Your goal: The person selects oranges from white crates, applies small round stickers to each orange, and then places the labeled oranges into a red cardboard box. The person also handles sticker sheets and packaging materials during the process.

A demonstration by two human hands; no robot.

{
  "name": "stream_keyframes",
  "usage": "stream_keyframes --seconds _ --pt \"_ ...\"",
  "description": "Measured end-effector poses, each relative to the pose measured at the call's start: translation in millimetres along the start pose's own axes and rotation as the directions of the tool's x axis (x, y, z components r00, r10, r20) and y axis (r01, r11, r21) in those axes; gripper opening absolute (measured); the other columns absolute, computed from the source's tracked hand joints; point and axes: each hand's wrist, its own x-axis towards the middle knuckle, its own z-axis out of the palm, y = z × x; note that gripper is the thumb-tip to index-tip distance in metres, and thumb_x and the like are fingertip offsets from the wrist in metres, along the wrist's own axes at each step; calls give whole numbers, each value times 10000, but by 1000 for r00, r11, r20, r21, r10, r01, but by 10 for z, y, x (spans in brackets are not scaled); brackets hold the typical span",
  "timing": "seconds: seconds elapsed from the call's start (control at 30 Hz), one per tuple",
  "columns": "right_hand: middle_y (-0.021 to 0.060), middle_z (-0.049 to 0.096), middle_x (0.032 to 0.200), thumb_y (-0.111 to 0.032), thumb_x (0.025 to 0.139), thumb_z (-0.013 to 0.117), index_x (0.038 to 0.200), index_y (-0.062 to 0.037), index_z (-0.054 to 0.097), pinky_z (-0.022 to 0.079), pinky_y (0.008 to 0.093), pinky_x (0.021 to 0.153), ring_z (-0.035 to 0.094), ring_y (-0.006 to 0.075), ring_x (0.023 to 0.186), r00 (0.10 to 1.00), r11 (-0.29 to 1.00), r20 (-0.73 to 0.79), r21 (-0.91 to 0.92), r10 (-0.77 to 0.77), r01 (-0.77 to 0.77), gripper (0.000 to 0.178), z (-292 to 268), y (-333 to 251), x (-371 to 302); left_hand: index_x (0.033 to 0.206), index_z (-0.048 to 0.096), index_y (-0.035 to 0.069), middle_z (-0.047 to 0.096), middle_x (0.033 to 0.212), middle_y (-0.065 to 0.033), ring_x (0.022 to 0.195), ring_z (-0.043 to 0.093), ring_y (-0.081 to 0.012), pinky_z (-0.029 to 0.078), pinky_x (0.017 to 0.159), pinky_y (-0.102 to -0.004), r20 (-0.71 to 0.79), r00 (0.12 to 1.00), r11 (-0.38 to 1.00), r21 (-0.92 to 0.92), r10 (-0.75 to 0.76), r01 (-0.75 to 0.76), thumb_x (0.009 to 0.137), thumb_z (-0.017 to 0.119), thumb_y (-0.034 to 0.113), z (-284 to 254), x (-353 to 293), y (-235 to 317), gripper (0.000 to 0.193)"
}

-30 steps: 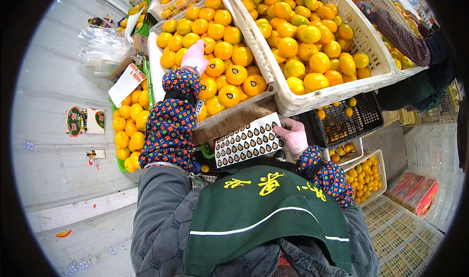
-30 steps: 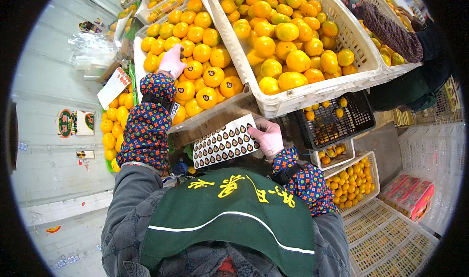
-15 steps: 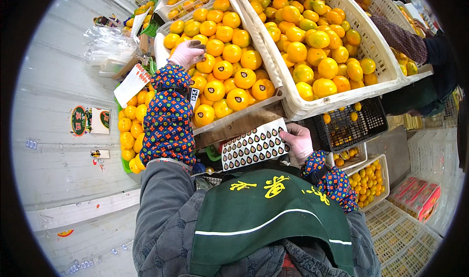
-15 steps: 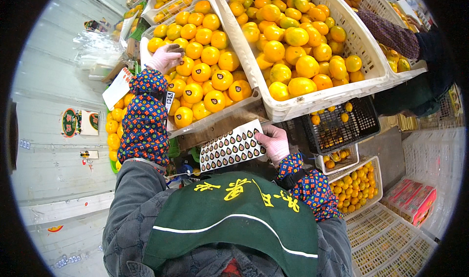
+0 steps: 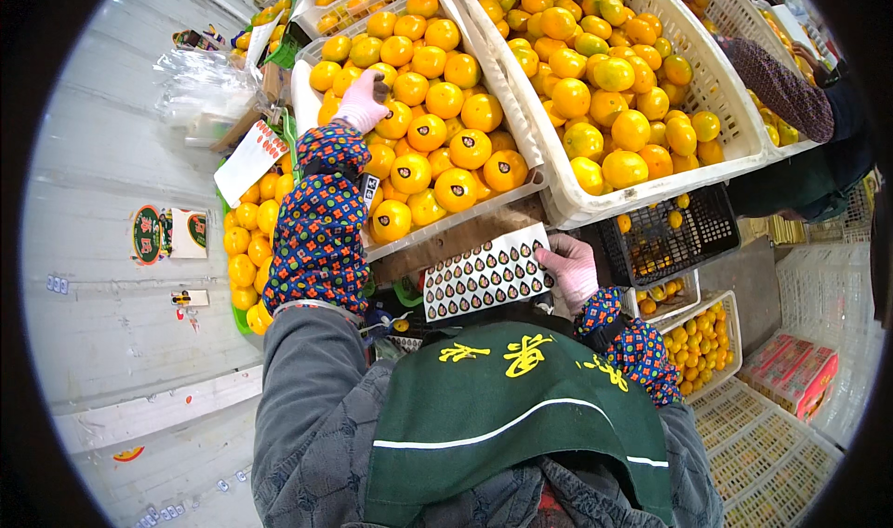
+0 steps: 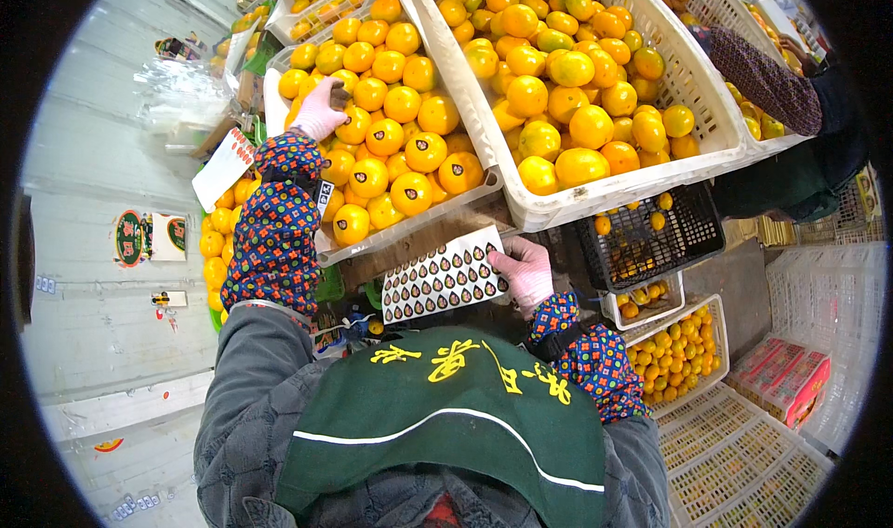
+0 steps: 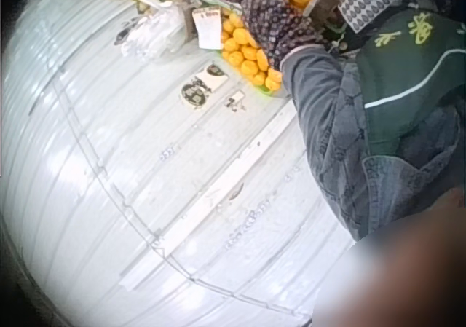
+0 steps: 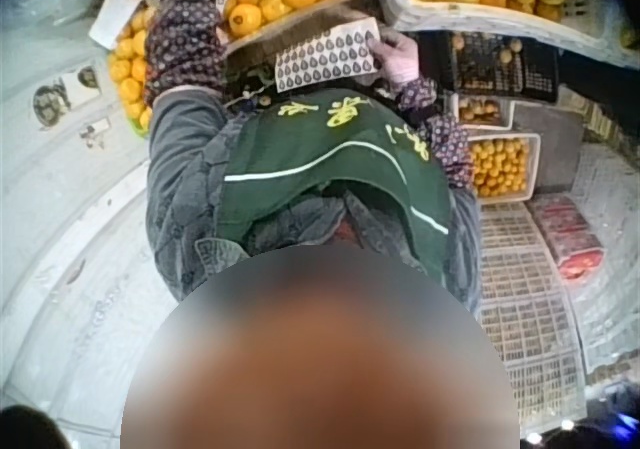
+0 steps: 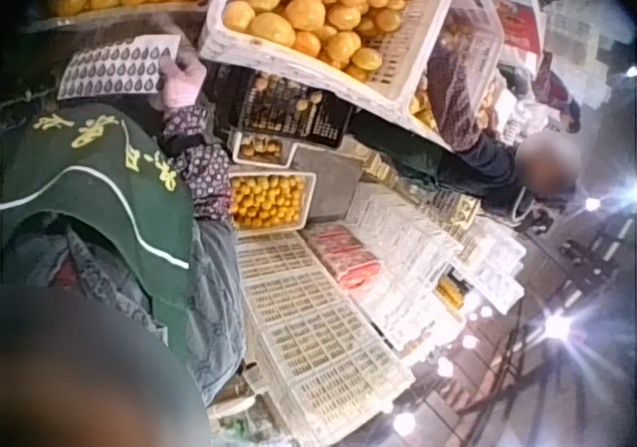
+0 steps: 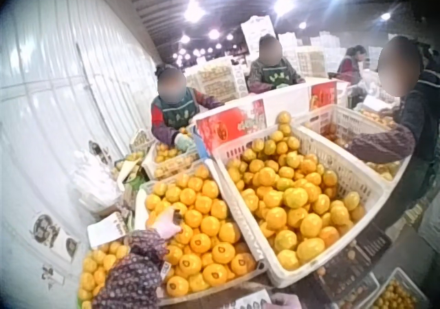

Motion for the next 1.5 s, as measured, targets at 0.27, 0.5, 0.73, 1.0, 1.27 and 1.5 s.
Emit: stream_keyframes --seconds 0.27,0.5,0.73,1.0,1.27,1.5 --pt "68 728 936 -36 901 699 1090 18 694 544 254 755 668 113 797 978 989 146 -4 -146 149 197 -97 -271 -49 1300 561 17 620 1248 -196 1192 584 -349 453 1035 -416 278 839 856 90 469 -508 781 782 192 89 -1175 1143 590" --pt "38 720 902 -58 891 725 1059 -5 695 521 231 686 647 85 769 974 990 190 -39 -123 133 178 20 -423 -50 1223 595 16 695 1100 -173 1054 682 -274 536 928 -374 606 783 990 -63 140 -128 798 781 211 546 -1988 1251 504" --pt "82 636 1247 -142 752 863 1377 39 479 495 345 980 610 176 1122 780 987 605 113 -159 114 755 106 -641 -71 1134 637 -4 723 990 -144 944 699 -201 557 880 -336 468 884 999 -23 -13 27 778 762 57 496 -2217 1171 382" --pt "60 741 961 -31 895 713 1095 -7 702 566 284 743 689 129 809 964 993 237 26 -121 119 201 300 -348 -1 1228 610 11 700 1084 -161 1045 692 -256 536 947 -358 362 928 992 -112 91 -53 778 732 59 588 -2389 1291 468" --pt "63 740 955 -16 890 711 1082 -2 704 564 284 735 687 130 806 957 989 254 -14 -137 145 193 218 -282 8 1148 660 25 703 1007 -146 984 703 -254 552 889 -351 263 955 990 -13 136 -137 862 662 71 755 -2408 1300 290" --pt "74 737 949 -15 896 697 1081 1 702 562 281 723 687 139 800 963 986 216 11 -164 166 186 167 -260 -25 993 706 48 691 897 -151 866 697 -285 558 803 -364 167 983 994 -87 80 -66 810 709 70 815 -2458 1478 185"
